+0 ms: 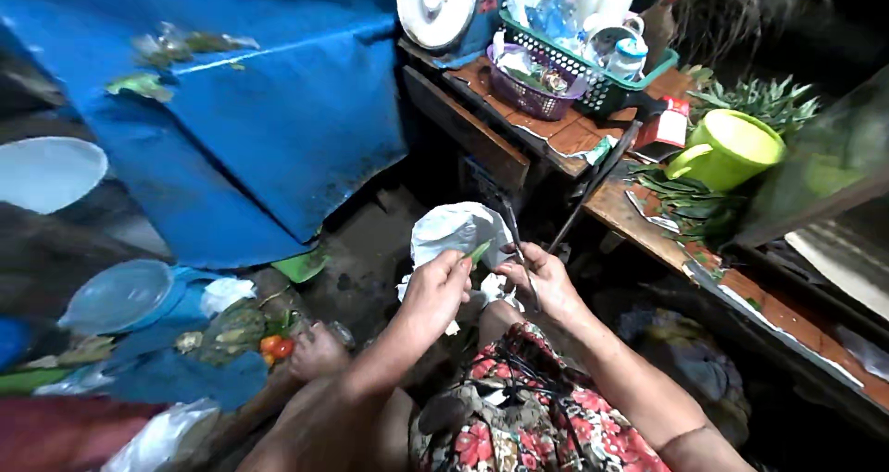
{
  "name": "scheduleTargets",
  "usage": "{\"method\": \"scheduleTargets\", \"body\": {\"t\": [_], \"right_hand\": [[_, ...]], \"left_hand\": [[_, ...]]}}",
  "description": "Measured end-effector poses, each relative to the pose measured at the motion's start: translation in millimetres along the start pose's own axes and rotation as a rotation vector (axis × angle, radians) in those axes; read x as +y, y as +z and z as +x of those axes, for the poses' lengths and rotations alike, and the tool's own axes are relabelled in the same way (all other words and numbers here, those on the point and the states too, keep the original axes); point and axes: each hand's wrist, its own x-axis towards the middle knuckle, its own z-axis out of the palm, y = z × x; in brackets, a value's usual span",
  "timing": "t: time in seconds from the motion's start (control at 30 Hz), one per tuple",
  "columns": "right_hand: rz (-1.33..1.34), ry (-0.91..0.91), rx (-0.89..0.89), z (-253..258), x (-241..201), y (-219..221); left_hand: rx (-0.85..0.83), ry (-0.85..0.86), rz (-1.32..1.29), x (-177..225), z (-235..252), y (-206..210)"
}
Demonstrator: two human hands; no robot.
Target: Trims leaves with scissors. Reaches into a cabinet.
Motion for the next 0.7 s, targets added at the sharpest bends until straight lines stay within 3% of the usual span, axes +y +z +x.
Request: {"method": "scheduleTargets", "body": {"t": [0.2, 0.7], "right_hand": [[-0.059, -0.014, -0.160, -9.1, 12.6, 2.3], [-0.117, 0.025, -0.236, -8.4, 8.4, 6.6]], "left_hand": [[0.032, -0.049, -0.178, -7.3, 6.1, 0.3], [0.110, -0.018, -0.299, -11.6, 5.3, 1.9]]}}
